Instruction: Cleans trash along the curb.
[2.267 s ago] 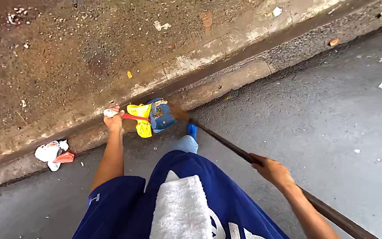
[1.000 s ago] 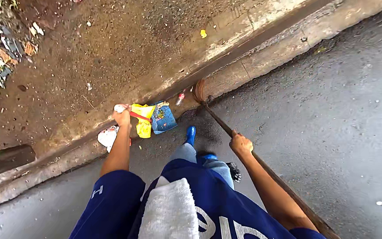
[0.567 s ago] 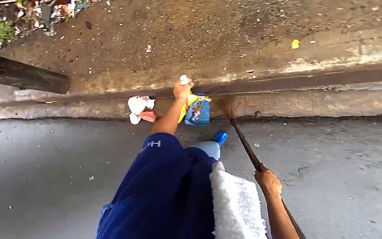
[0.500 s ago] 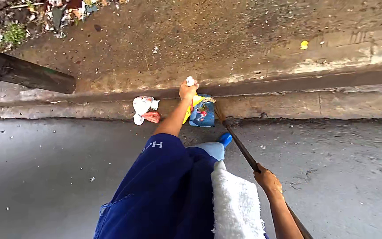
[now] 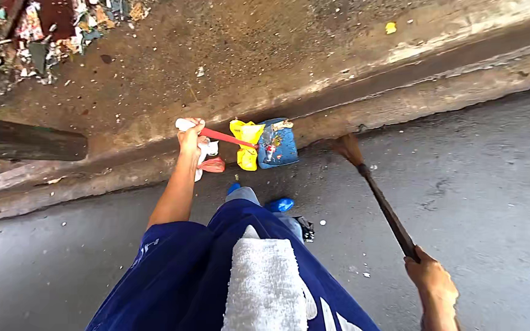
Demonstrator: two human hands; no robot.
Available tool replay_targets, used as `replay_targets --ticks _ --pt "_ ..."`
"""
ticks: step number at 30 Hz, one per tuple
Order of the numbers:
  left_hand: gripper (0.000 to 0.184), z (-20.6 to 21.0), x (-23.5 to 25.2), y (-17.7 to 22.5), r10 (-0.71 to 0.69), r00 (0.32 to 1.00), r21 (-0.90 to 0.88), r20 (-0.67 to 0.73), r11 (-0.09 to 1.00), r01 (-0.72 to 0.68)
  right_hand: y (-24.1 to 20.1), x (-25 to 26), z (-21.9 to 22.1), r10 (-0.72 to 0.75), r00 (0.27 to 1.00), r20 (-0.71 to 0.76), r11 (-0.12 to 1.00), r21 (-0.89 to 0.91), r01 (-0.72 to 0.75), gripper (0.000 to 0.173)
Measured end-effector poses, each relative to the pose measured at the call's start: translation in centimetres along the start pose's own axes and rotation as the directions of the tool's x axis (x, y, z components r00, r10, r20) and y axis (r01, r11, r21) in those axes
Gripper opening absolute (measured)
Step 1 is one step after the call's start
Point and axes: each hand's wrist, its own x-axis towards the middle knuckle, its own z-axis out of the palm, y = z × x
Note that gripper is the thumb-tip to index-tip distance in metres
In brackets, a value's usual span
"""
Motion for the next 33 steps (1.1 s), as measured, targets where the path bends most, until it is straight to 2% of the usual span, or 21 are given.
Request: replay_targets --ticks 2,5,8,11,15,19,22,25,29,33 --pt "0.013 -4.6 0.8 0.8 0.012 1.000 0.001 -0.002 1.000 -0.012 -3.3 -1.5 5.0 0.059 0.998 0.017 0.997 -0.043 -0.059 0.045" --pt "0.014 -11.8 2.7 2.0 0.053 0.998 0.026 0.027 0.998 -0.053 -7.2 -3.9 9.7 0.018 0.996 0.090 0.991 -0.131 -0.006 0.047" --pt "0.015 -19.9 5.2 3.5 0.092 0.995 0.048 0.031 0.994 -0.093 -9.4 -5.3 10.2 -0.104 0.993 0.062 0.990 -0.093 0.110 0.045" --pt "0.018 -28.9 7.9 5.5 0.152 0.986 0.087 0.060 0.984 -0.157 -12.9 -7.9 9.2 -0.109 0.994 -0.014 0.993 -0.056 0.108 0.041" --pt "0.022 -40.7 10.2 8.1 0.222 0.969 0.148 0.107 0.960 -0.236 -21.6 -12.8 11.4 -0.007 0.997 -0.082 0.994 -0.113 -0.002 0.041" --pt "0.026 -49.2 12.4 10.0 0.284 0.951 0.213 0.121 0.928 -0.304 -31.8 -18.7 20.2 0.079 0.996 0.038 0.982 -0.175 -0.071 0.046" --pt "0.030 -53.0 14.2 9.8 0.315 0.945 0.247 0.091 0.912 -0.328 -36.3 -23.7 27.9 -0.002 0.977 0.213 0.972 -0.228 0.052 0.049" --pt "0.032 -55.1 16.6 7.8 0.343 0.937 0.249 0.061 0.904 -0.347 -37.8 -26.2 31.2 -0.112 0.951 0.289 0.966 -0.194 0.172 0.050" --pt "0.026 -57.7 20.5 2.7 0.344 0.937 0.282 0.062 0.894 -0.347 -37.2 -27.5 30.1 -0.219 0.951 0.220 0.956 -0.145 0.254 0.051" --pt "0.021 -58.7 24.4 -4.0 0.310 0.950 0.279 0.046 0.909 -0.310 -35.0 -29.8 31.4 -0.187 0.977 0.100 0.969 -0.145 0.201 0.042"
